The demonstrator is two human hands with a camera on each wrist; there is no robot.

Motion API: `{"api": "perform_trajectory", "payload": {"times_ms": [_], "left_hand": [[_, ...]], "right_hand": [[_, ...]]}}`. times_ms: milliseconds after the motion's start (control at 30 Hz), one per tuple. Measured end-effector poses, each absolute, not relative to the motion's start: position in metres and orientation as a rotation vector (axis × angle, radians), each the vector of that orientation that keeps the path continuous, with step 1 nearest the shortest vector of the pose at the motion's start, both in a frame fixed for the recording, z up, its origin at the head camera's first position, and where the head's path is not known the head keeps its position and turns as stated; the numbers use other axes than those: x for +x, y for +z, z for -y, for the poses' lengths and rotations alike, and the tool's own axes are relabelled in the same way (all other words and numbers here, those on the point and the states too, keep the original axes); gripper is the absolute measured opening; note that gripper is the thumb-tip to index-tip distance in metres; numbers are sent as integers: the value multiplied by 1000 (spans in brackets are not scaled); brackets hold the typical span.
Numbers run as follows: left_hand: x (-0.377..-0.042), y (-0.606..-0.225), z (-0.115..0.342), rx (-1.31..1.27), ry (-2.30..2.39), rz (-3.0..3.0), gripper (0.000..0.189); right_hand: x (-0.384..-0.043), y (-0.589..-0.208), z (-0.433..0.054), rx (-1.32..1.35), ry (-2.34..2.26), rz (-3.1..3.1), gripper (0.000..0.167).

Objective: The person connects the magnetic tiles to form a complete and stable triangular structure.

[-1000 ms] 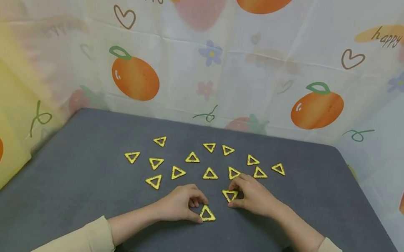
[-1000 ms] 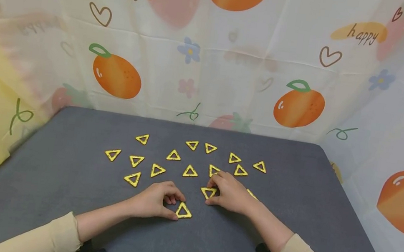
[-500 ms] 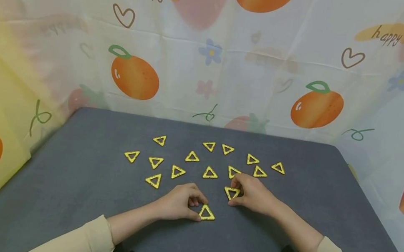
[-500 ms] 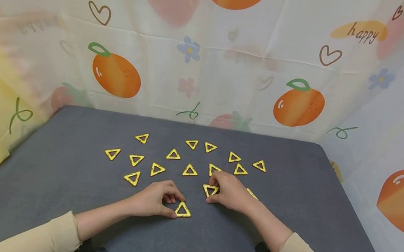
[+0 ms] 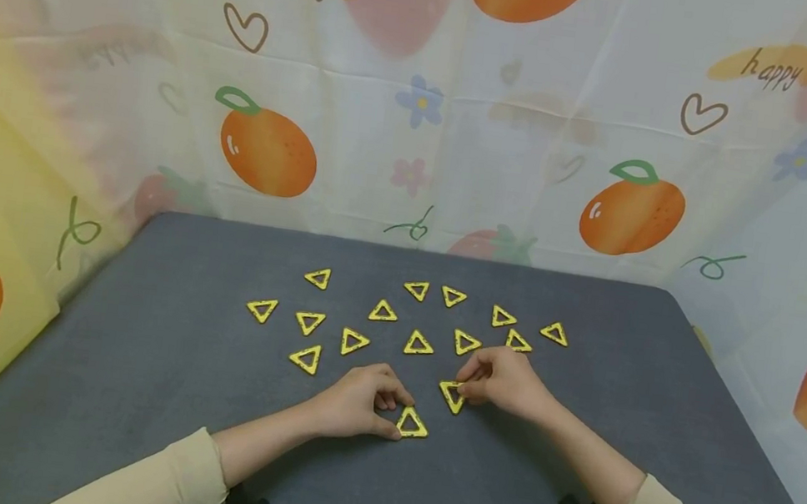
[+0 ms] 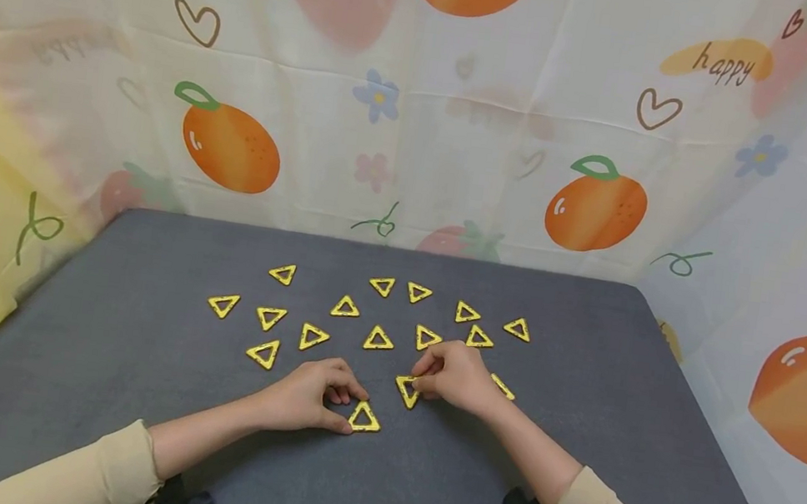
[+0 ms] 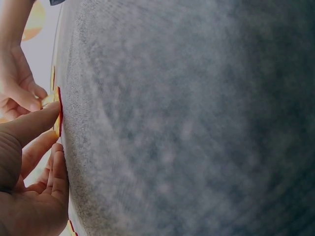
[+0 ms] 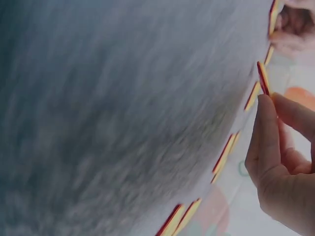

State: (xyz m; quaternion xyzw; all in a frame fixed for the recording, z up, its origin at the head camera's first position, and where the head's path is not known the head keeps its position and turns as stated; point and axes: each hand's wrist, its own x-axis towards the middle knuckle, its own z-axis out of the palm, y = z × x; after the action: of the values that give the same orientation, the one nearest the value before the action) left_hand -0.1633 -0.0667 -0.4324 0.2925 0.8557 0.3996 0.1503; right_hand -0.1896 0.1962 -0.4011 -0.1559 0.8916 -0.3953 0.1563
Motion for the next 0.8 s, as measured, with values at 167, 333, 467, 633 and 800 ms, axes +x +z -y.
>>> {"api": "perform_trajectory", "payload": {"times_ms": [167,333,467,633,800], "left_hand": [[-163,-433,67,846,1138,-2469,34],[-162,-433,66,871,1134,-2487,35],[-162,-433,66,887,1128,-2496,35],[-162,-434,65,875,1115,-2499,36],[-162,-433,66,877,1122,-2501,36]], "right_hand": [[-182,-398,-185,-411,-1170,-2487,7],[-176,-397,-174,-392,-1164,-2473,5],[-175,-398,-169,-402,-1144,-2486,5],[-173,-401,-166,-422,-1150,-2487,6],[-172,-404,-164,-440,-1170,-2486,7]]}}
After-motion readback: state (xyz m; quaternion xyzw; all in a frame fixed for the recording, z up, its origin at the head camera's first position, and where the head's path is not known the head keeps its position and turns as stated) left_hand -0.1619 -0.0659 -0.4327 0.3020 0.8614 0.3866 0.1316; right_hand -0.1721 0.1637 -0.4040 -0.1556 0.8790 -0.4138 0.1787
